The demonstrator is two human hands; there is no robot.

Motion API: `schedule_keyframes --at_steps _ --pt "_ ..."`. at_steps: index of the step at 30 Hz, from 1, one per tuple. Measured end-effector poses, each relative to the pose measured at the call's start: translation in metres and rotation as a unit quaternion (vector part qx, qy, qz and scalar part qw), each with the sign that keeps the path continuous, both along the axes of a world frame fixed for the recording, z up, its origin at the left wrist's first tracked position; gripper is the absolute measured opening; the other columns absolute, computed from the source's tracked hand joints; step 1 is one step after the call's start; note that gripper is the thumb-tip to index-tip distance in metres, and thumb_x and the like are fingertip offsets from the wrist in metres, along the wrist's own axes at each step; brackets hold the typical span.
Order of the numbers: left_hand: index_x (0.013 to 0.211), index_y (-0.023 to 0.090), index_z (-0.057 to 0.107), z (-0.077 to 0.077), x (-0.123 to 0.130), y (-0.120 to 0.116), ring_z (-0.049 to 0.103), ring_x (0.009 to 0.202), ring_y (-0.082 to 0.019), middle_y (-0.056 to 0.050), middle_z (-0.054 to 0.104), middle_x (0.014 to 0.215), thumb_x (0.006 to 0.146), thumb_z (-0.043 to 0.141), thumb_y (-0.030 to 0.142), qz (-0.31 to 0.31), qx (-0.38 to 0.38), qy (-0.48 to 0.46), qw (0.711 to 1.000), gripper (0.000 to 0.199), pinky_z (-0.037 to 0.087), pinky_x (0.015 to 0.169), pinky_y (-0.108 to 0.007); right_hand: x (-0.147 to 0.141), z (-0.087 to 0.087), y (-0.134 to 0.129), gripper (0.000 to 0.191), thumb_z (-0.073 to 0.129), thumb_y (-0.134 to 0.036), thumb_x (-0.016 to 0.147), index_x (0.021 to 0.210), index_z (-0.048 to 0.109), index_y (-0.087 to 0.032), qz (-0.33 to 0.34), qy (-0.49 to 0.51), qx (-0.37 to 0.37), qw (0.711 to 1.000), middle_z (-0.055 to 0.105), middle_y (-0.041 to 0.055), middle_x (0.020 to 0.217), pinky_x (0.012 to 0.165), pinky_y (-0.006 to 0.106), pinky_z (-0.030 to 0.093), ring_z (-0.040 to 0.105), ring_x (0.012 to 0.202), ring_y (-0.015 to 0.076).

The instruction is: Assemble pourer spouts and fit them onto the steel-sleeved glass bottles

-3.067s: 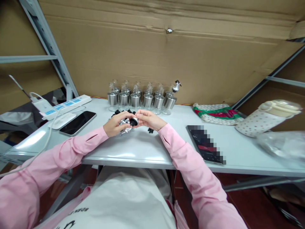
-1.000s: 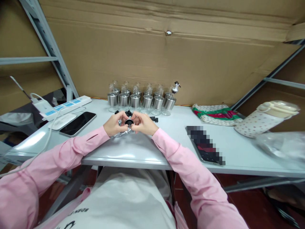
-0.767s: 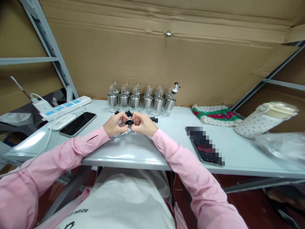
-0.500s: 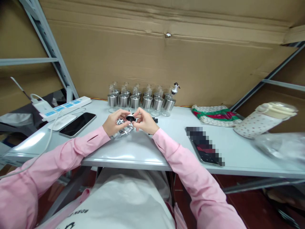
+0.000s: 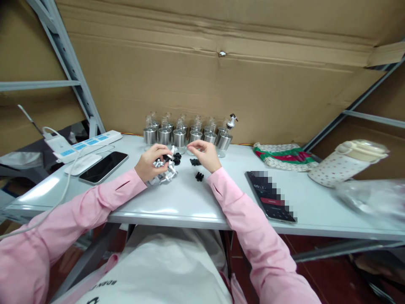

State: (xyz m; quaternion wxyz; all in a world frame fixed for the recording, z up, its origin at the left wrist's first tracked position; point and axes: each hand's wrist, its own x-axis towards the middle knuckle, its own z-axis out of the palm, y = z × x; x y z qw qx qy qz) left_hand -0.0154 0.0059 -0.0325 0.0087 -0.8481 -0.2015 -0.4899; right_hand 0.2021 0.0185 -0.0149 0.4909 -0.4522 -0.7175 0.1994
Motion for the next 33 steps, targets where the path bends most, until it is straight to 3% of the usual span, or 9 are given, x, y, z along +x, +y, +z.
schedule_keyframes --at_steps 2,4,11,16,24,28,30,33 --pt "0.096 0.016 0.054 -0.001 -0.001 0.003 0.057 0.082 -0.012 -0.006 0.055 0.097 0.07 0.05 0.003 -0.004 0.043 0.03 0.999 0.029 0.051 0.072 -0.024 0.016 0.0 0.009 0.015 0.058 -0.023 0.071 0.075 0.069 -0.015 -0.111 -0.106 -0.005 0.988 0.068 0.0049 0.074 0.072 0.03 0.044 0.057 0.068 0.0152" --pt "0.098 0.017 0.053 -0.002 -0.002 0.004 0.057 0.091 -0.015 -0.006 0.056 0.098 0.07 0.048 0.002 -0.012 0.072 0.053 0.996 0.032 0.05 0.079 -0.028 0.031 -0.003 0.017 0.015 0.057 -0.019 0.07 0.074 0.071 -0.015 -0.168 -0.201 -0.053 0.964 0.068 0.0047 0.071 0.072 0.029 0.043 0.057 0.068 0.0154" --pt "0.098 0.017 0.051 -0.001 -0.002 0.003 0.056 0.093 -0.016 -0.007 0.056 0.098 0.071 0.047 0.002 -0.012 0.078 0.069 0.994 0.031 0.049 0.082 -0.031 0.055 -0.01 0.028 0.021 0.062 -0.017 0.066 0.085 0.072 -0.018 -0.152 -0.376 -0.194 0.893 0.067 0.003 0.077 0.067 0.023 0.042 0.059 0.071 0.0147" --pt "0.098 0.016 0.05 -0.001 -0.003 0.002 0.057 0.093 -0.016 -0.008 0.056 0.099 0.073 0.047 0.003 -0.009 0.071 0.063 0.995 0.029 0.049 0.083 -0.031 0.061 -0.014 0.031 0.02 0.069 -0.017 0.058 0.078 0.072 -0.017 -0.156 -0.396 -0.223 0.877 0.068 0.0045 0.074 0.064 0.023 0.042 0.06 0.071 0.0165" --pt "0.096 0.017 0.048 -0.002 -0.002 0.003 0.055 0.093 -0.017 -0.007 0.055 0.096 0.069 0.045 0.002 -0.01 0.051 0.057 0.997 0.031 0.047 0.083 -0.032 0.062 -0.012 0.029 0.009 0.063 -0.016 0.063 0.071 0.068 -0.015 -0.158 -0.37 -0.226 0.887 0.068 0.005 0.071 0.062 0.023 0.041 0.058 0.066 0.0143" --pt "0.087 0.018 0.044 -0.001 -0.002 -0.001 0.053 0.081 -0.014 -0.004 0.052 0.089 0.062 0.039 -0.001 -0.005 0.021 0.034 0.999 0.032 0.046 0.071 -0.026 0.061 -0.003 0.024 0.011 0.057 -0.019 0.069 0.075 0.064 -0.014 -0.15 -0.341 -0.202 0.906 0.067 0.0053 0.076 0.064 0.022 0.042 0.056 0.067 0.0124" --pt "0.084 0.018 0.041 -0.001 -0.001 -0.001 0.049 0.074 -0.013 -0.003 0.05 0.086 0.06 0.036 -0.001 0.004 -0.002 0.026 1.0 0.03 0.044 0.064 -0.024 0.056 0.002 0.019 0.013 0.055 -0.022 0.071 0.078 0.062 -0.013 -0.104 -0.283 -0.188 0.935 0.066 0.0046 0.077 0.066 0.023 0.043 0.056 0.068 0.0117" --pt "0.08 0.019 0.037 -0.002 -0.001 0.001 0.046 0.072 -0.013 -0.003 0.046 0.081 0.06 0.034 0.001 0.024 -0.026 0.022 0.999 0.027 0.043 0.066 -0.026 0.04 0.008 0.01 0.018 0.058 -0.03 0.069 0.077 0.058 -0.014 0.07 -0.128 -0.184 0.972 0.062 0.0025 0.077 0.066 0.024 0.042 0.053 0.067 0.0106"
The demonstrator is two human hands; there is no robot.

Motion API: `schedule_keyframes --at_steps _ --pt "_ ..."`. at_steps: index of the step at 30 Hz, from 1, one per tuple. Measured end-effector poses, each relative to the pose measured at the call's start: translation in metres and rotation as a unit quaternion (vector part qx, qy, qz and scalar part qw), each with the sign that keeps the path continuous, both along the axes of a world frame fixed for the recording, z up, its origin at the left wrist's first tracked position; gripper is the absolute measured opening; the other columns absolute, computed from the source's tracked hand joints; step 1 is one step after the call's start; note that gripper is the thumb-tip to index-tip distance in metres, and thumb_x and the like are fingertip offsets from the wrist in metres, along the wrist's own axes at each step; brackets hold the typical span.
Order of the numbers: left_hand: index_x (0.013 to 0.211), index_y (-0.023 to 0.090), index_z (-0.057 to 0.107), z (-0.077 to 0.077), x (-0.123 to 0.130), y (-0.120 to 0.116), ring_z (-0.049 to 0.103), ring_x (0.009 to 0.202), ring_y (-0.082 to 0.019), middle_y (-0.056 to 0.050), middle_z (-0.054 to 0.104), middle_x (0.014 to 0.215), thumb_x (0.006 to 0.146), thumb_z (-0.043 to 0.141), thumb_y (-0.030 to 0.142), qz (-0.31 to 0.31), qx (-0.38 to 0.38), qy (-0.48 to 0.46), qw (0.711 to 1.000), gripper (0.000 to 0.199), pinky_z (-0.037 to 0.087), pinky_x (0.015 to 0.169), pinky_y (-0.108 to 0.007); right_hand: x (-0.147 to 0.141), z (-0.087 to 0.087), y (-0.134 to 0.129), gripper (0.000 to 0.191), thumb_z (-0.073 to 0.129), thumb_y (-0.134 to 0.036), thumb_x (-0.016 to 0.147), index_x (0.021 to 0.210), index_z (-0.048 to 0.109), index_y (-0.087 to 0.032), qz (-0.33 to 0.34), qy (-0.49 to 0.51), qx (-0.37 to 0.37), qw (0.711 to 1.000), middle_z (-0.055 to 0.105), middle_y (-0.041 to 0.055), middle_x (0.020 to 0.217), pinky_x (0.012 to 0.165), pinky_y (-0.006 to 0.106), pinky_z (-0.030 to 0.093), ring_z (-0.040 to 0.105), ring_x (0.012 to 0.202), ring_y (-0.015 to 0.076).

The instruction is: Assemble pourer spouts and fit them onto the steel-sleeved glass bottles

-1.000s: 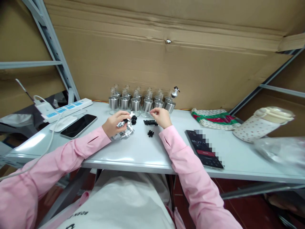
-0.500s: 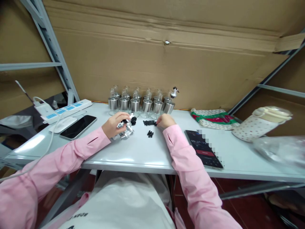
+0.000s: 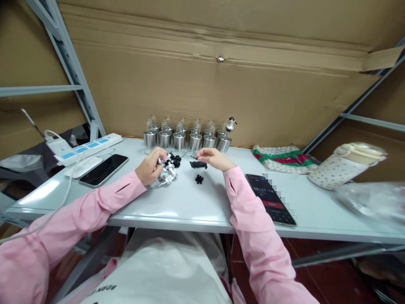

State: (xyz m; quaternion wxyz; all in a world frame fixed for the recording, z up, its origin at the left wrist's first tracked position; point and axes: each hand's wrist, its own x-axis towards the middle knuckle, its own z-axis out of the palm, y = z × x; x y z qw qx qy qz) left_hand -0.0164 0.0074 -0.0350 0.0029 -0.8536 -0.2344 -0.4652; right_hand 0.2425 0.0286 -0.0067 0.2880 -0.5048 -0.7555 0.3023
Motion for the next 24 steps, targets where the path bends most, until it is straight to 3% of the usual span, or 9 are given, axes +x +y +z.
schedule_keyframes --at_steps 4,9,15,24 --pt "0.081 0.02 0.033 -0.004 0.0 0.005 0.046 0.075 -0.015 -0.002 0.043 0.08 0.06 0.033 0.004 0.011 -0.034 0.004 0.999 0.027 0.044 0.071 -0.029 -0.026 0.003 -0.014 0.023 0.065 -0.034 0.065 0.075 0.057 -0.015 0.153 0.152 -0.074 0.974 0.062 0.0015 0.079 0.061 0.023 0.039 0.05 0.064 0.0086" --pt "0.092 0.018 0.035 -0.003 0.0 -0.001 0.047 0.071 -0.014 -0.003 0.045 0.084 0.066 0.042 0.011 0.001 -0.066 0.022 0.998 0.028 0.044 0.067 -0.028 -0.047 -0.001 -0.023 0.024 0.068 -0.035 0.067 0.076 0.056 -0.016 0.224 0.231 -0.135 0.937 0.063 0.0018 0.076 0.06 0.023 0.038 0.054 0.067 0.0098" --pt "0.095 0.017 0.038 -0.002 0.002 -0.005 0.05 0.075 -0.014 -0.003 0.047 0.084 0.082 0.047 0.025 -0.044 -0.009 0.033 0.998 0.018 0.044 0.064 -0.025 -0.054 -0.005 -0.025 0.03 0.07 -0.039 0.066 0.079 0.058 -0.015 0.248 0.258 -0.171 0.918 0.062 0.0004 0.071 0.06 0.023 0.039 0.054 0.064 0.0092" --pt "0.093 0.018 0.04 -0.007 0.002 -0.001 0.053 0.076 -0.014 -0.004 0.05 0.084 0.085 0.047 0.028 -0.053 -0.003 0.044 0.998 0.015 0.046 0.068 -0.027 -0.055 -0.008 -0.023 0.03 0.071 -0.039 0.066 0.079 0.057 -0.015 0.252 0.282 -0.187 0.907 0.062 -0.0007 0.069 0.06 0.022 0.04 0.055 0.062 0.008"
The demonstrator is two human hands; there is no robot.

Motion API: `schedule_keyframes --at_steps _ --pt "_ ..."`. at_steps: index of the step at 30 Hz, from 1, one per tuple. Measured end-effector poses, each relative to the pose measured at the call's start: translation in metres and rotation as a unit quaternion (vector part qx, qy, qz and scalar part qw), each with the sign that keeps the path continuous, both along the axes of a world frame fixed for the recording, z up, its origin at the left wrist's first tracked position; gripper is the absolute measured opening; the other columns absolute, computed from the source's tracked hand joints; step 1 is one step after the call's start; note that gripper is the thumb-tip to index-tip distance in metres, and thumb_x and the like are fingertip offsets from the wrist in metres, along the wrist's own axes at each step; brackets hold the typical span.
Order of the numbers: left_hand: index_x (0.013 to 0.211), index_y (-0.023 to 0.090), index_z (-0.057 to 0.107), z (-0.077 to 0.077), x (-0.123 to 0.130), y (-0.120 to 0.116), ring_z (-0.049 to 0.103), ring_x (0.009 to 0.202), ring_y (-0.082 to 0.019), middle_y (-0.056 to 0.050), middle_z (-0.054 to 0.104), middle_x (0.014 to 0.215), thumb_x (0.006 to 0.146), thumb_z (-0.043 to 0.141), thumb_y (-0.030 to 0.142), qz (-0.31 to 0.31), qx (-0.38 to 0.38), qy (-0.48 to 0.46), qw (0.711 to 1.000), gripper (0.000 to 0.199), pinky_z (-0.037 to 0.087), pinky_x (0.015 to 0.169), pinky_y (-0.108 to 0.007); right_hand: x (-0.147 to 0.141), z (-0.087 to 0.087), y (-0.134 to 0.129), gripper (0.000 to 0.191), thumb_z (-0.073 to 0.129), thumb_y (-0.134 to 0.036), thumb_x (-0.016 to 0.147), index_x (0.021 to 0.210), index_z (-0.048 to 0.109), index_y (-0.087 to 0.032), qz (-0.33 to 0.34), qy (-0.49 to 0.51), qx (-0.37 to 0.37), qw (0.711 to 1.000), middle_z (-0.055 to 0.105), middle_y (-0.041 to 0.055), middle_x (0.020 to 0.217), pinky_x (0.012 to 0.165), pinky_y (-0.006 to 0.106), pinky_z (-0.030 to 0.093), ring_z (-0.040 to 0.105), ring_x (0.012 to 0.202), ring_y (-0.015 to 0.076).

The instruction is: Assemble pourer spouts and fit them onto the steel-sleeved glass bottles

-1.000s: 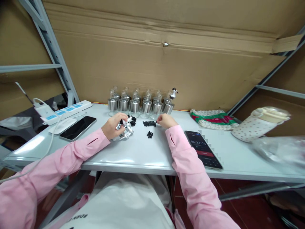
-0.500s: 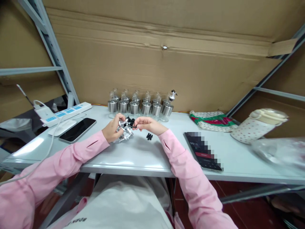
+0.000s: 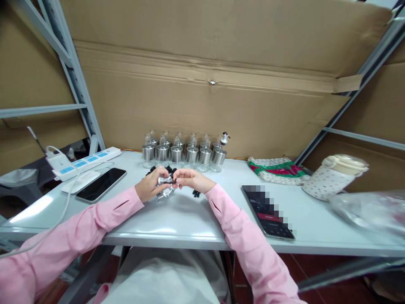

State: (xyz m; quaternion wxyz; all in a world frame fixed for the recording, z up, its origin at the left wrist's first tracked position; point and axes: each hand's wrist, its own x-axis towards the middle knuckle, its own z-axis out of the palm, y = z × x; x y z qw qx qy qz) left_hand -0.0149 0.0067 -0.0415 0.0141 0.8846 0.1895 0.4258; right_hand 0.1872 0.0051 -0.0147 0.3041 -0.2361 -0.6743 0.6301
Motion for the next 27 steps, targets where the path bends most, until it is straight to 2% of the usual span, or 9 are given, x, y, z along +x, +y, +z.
schedule_keyframes --at_steps 5,11,16,22,27 --pt "0.094 0.018 0.041 -0.0021 -0.0002 0.0016 0.056 0.081 -0.016 -0.006 0.053 0.087 0.086 0.046 0.027 -0.017 0.02 -0.009 1.0 0.013 0.047 0.071 -0.029 -0.0012 0.0 -0.0012 0.029 0.072 -0.036 0.065 0.078 0.057 -0.015 -0.017 0.004 0.01 1.0 0.063 -0.0009 0.066 0.059 0.022 0.041 0.057 0.062 0.0082" --pt "0.094 0.017 0.041 0.0003 -0.0002 0.0 0.056 0.077 -0.015 -0.006 0.054 0.087 0.087 0.044 0.027 -0.009 0.069 -0.022 0.997 0.012 0.047 0.066 -0.027 -0.0047 -0.0008 -0.0012 0.027 0.078 -0.025 0.056 0.073 0.06 -0.015 -0.099 0.007 0.011 0.995 0.064 -0.0032 0.062 0.062 0.022 0.045 0.058 0.058 0.0068" --pt "0.094 0.017 0.041 -0.0005 -0.0016 0.0019 0.056 0.077 -0.015 -0.005 0.054 0.086 0.087 0.045 0.029 0.0 0.075 -0.016 0.997 0.014 0.047 0.066 -0.028 -0.006 -0.0005 -0.0012 0.025 0.078 -0.026 0.053 0.07 0.063 -0.015 -0.157 0.005 0.024 0.987 0.067 -0.0016 0.06 0.063 0.025 0.049 0.061 0.057 0.0094" --pt "0.096 0.018 0.041 -0.0011 -0.0027 0.0037 0.056 0.078 -0.015 -0.004 0.052 0.087 0.086 0.047 0.032 0.007 0.056 -0.002 0.998 0.018 0.048 0.067 -0.028 -0.007 0.0016 -0.0026 0.024 0.079 -0.026 0.052 0.07 0.067 -0.015 -0.173 0.015 0.029 0.984 0.067 -0.0014 0.06 0.066 0.026 0.05 0.061 0.058 0.0097" --pt "0.099 0.018 0.038 -0.0037 -0.0032 0.0074 0.056 0.08 -0.016 -0.006 0.05 0.091 0.083 0.051 0.039 -0.02 0.059 0.015 0.998 0.029 0.049 0.068 -0.03 -0.0055 -0.0001 -0.0016 0.024 0.077 -0.025 0.054 0.074 0.069 -0.015 -0.17 0.014 0.037 0.985 0.067 -0.0012 0.062 0.069 0.027 0.049 0.061 0.06 0.0094"
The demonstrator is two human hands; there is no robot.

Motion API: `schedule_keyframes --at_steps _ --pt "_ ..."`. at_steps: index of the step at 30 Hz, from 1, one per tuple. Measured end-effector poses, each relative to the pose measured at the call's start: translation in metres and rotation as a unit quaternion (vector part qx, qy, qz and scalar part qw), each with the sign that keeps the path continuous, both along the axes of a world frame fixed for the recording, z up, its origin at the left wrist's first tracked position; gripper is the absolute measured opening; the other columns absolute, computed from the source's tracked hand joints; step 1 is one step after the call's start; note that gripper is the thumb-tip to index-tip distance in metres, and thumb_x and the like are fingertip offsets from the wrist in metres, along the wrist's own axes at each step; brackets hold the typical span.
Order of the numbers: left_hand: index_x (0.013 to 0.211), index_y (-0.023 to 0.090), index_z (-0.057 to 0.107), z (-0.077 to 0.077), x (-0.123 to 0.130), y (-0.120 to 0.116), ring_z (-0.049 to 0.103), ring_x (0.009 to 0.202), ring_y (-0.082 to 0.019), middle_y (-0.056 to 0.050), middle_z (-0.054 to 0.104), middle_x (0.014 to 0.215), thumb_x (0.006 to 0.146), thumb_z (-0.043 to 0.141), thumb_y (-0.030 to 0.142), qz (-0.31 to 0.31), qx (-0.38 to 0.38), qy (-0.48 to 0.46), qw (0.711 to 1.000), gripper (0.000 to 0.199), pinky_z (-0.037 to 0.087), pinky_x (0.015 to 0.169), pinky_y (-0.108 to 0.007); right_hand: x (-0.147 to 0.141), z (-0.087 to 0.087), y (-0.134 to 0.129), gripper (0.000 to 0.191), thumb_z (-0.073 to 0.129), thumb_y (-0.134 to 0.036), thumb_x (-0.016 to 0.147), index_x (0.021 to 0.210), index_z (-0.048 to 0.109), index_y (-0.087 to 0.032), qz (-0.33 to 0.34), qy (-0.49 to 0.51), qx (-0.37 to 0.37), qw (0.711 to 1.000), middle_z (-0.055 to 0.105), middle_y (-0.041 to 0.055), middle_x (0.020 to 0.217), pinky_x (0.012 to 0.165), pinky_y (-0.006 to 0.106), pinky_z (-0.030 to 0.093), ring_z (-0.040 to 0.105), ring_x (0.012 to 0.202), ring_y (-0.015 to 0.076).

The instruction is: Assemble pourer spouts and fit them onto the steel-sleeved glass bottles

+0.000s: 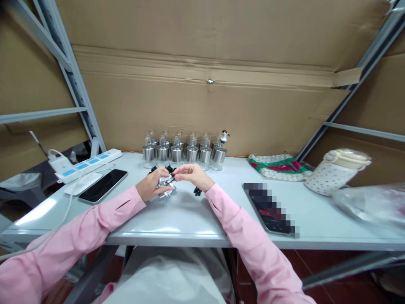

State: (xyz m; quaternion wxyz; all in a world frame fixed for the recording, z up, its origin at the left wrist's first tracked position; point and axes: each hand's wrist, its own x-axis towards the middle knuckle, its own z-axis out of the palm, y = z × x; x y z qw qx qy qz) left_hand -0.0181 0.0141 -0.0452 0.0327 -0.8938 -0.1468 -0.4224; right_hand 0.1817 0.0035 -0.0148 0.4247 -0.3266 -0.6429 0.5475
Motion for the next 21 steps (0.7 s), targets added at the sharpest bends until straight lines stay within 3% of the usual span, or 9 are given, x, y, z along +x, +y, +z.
schedule_keyframes --at_steps 5,21 --pt "0.103 0.017 0.038 -0.0017 0.0012 0.002 0.056 0.084 -0.018 -0.008 0.05 0.094 0.081 0.053 0.042 -0.03 0.006 0.005 1.0 0.036 0.049 0.068 -0.031 0.0013 0.0003 -0.0002 0.021 0.076 -0.026 0.057 0.074 0.069 -0.015 0.005 -0.011 -0.005 1.0 0.067 -0.0012 0.059 0.065 0.025 0.047 0.06 0.056 0.0084" --pt "0.101 0.017 0.036 -0.0039 0.0036 0.0004 0.055 0.087 -0.018 -0.008 0.048 0.097 0.086 0.048 0.035 -0.004 -0.022 0.02 1.0 0.027 0.05 0.072 -0.033 0.0003 0.0006 -0.0008 0.02 0.074 -0.027 0.06 0.076 0.071 -0.015 -0.003 0.006 0.018 1.0 0.068 0.0 0.06 0.063 0.025 0.048 0.061 0.056 0.0093"
